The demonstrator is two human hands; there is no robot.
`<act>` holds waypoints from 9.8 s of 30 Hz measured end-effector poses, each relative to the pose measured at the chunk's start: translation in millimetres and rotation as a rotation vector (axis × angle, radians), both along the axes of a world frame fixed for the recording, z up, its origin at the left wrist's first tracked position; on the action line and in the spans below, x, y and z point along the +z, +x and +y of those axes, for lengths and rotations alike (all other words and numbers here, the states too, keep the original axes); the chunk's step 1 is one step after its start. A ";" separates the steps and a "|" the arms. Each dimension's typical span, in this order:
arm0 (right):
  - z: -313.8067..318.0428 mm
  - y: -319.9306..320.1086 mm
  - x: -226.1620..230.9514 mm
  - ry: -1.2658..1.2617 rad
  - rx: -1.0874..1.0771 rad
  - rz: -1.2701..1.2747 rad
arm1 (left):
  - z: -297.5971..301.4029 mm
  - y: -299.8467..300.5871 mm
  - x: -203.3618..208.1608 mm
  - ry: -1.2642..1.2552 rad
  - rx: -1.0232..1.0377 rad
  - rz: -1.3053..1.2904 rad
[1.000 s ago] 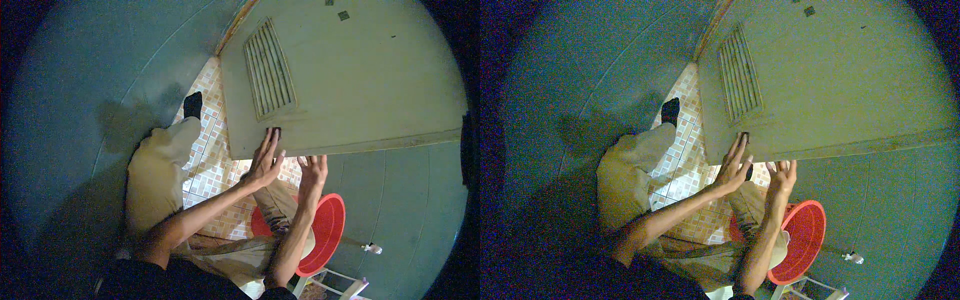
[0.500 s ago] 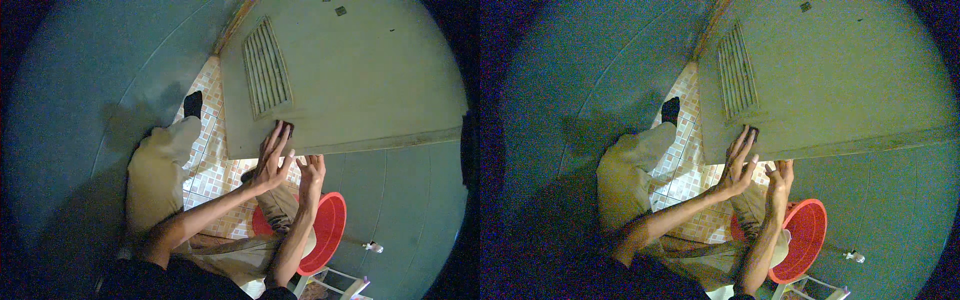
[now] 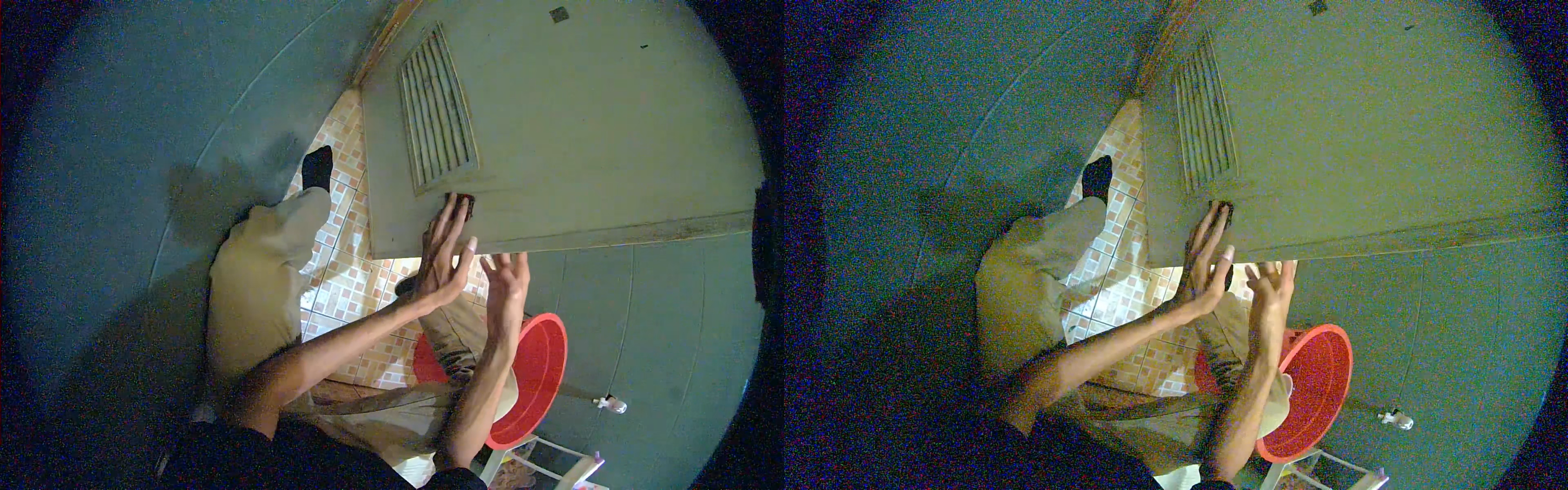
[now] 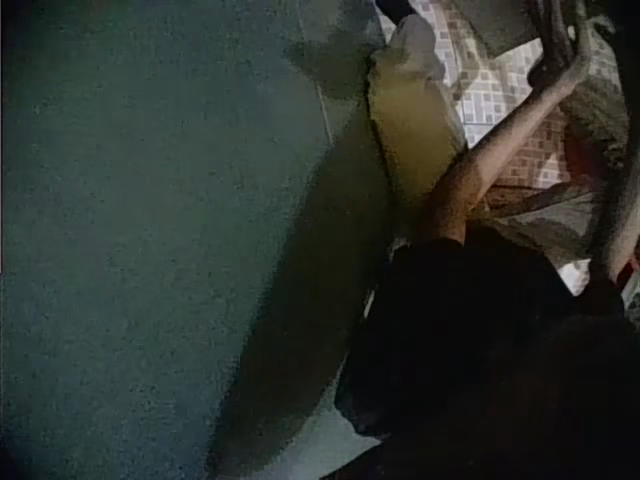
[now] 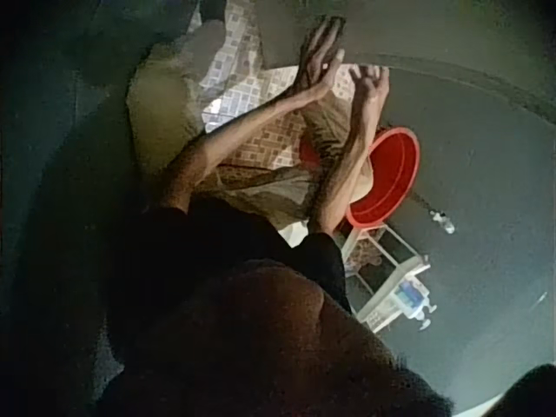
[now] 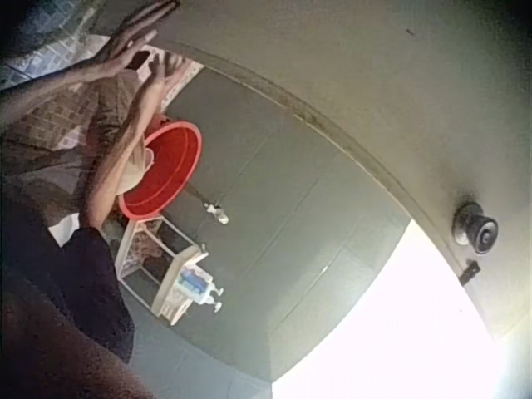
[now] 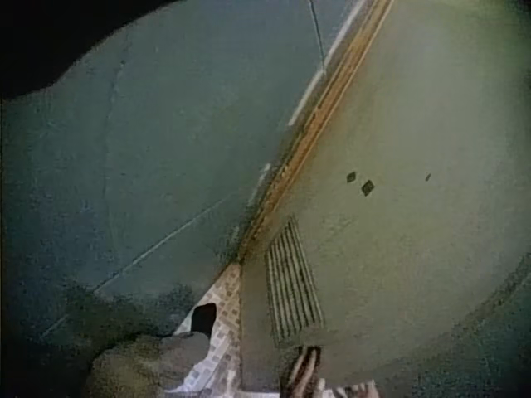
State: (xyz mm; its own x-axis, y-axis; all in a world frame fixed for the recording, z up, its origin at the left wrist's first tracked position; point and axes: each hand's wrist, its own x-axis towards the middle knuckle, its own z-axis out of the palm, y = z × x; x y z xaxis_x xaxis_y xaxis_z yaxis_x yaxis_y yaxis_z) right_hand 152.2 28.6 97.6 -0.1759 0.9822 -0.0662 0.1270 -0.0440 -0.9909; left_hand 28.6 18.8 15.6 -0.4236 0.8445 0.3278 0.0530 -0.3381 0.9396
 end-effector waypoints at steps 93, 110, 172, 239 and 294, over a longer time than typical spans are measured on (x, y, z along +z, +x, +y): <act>-7.2 -17.3 -0.5 -0.069 -0.042 -0.072 | -2.4 8.7 -11.4 -0.265 0.104 -0.020; -4.1 -10.9 -14.2 0.031 -0.035 0.056 | -1.5 16.8 -17.5 -0.251 0.067 -0.008; -7.1 -6.4 -17.9 0.023 -0.170 0.020 | -11.6 2.1 13.3 0.028 0.019 0.111; 4.7 -13.3 -3.9 0.080 -0.084 0.039 | 1.7 13.3 -18.2 -0.305 0.027 -0.078; 9.4 -17.6 -30.0 -0.024 -0.291 0.184 | 4.6 14.4 -30.2 -0.339 0.013 -0.071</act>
State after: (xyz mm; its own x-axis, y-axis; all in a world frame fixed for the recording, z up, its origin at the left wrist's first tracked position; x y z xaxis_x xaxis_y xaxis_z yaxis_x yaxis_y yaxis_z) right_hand 134.6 38.0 67.6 0.1001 0.9915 -0.0828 -0.0752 -0.0754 -0.9943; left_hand 43.0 23.4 -14.6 -0.4469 0.8946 -0.0012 -0.0142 -0.0057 0.9999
